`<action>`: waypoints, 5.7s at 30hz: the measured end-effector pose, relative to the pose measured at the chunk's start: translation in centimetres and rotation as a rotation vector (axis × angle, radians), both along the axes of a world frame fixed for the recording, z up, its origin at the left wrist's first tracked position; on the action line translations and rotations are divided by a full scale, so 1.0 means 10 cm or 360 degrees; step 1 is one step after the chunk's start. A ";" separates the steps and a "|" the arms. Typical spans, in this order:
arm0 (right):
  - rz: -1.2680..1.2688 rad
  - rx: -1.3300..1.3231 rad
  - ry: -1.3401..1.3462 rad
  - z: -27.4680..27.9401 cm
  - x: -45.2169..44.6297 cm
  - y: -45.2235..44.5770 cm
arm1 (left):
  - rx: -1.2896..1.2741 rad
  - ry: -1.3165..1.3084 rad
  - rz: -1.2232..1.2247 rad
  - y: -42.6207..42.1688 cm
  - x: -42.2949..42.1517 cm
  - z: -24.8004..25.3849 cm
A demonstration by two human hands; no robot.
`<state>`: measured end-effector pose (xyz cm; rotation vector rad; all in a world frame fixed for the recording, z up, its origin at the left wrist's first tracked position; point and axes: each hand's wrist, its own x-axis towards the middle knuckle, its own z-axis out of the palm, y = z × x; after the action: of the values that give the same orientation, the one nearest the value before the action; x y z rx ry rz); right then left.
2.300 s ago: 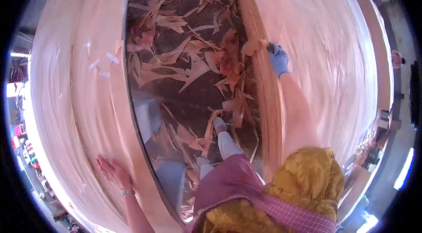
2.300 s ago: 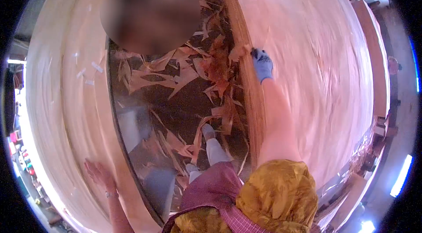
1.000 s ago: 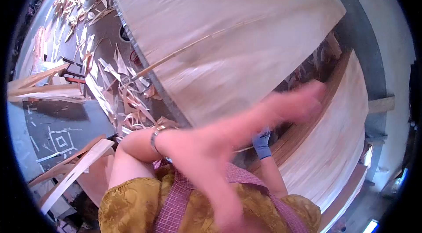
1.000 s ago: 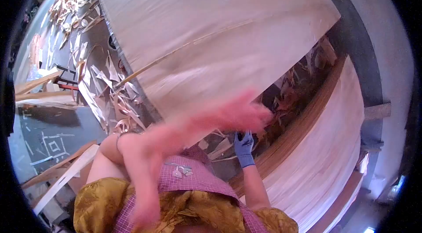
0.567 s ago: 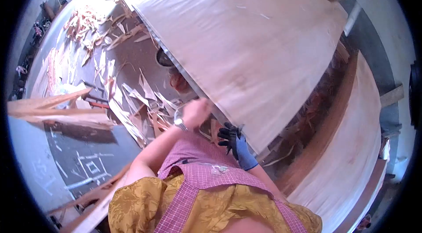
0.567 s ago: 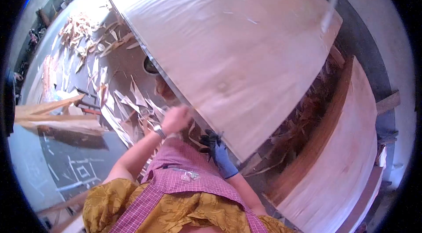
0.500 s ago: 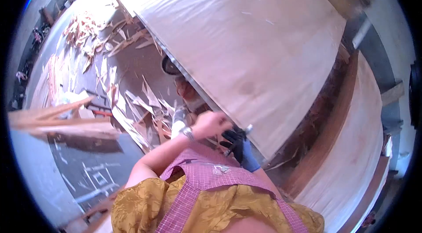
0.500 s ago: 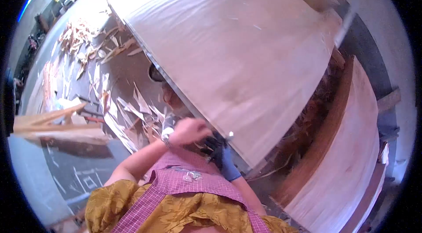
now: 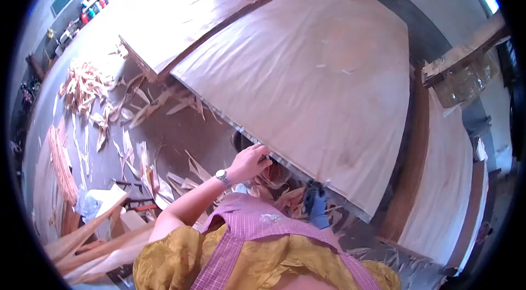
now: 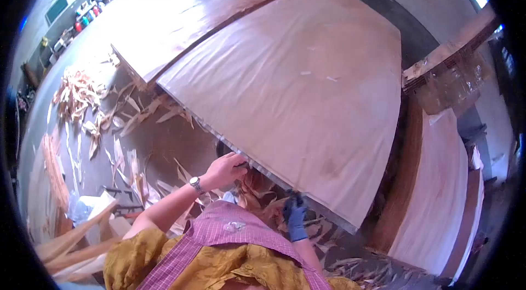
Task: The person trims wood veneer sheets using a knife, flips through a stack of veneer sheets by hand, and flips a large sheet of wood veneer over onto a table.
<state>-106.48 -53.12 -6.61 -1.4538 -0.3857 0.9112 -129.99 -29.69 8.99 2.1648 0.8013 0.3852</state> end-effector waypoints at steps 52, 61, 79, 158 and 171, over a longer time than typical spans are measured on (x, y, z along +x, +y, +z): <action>-0.0243 -0.0254 0.0676 0.50 -1.86 1.03 | -0.0502 -0.0596 0.0776 3.93 -0.81 0.62; -0.0453 -0.0350 -0.0214 0.96 -1.79 1.53 | -0.0368 -0.0121 0.1028 4.83 -1.50 -0.79; -0.0605 0.0065 0.0555 1.05 0.05 1.23 | -0.0520 0.0107 0.1042 3.53 -0.09 -0.76; -0.1065 -0.0560 -0.0086 -0.86 9.84 -12.49 | -0.1516 -0.1204 0.1620 -10.77 9.60 -3.23; -0.1049 -0.0732 0.0008 -1.06 9.80 -12.24 | -0.1439 -0.1208 0.1748 -10.57 9.69 -3.57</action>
<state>-8.45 -175.51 -17.25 -1.8334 0.3279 0.4739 -33.12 -135.40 -26.74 0.5128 1.2868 1.0425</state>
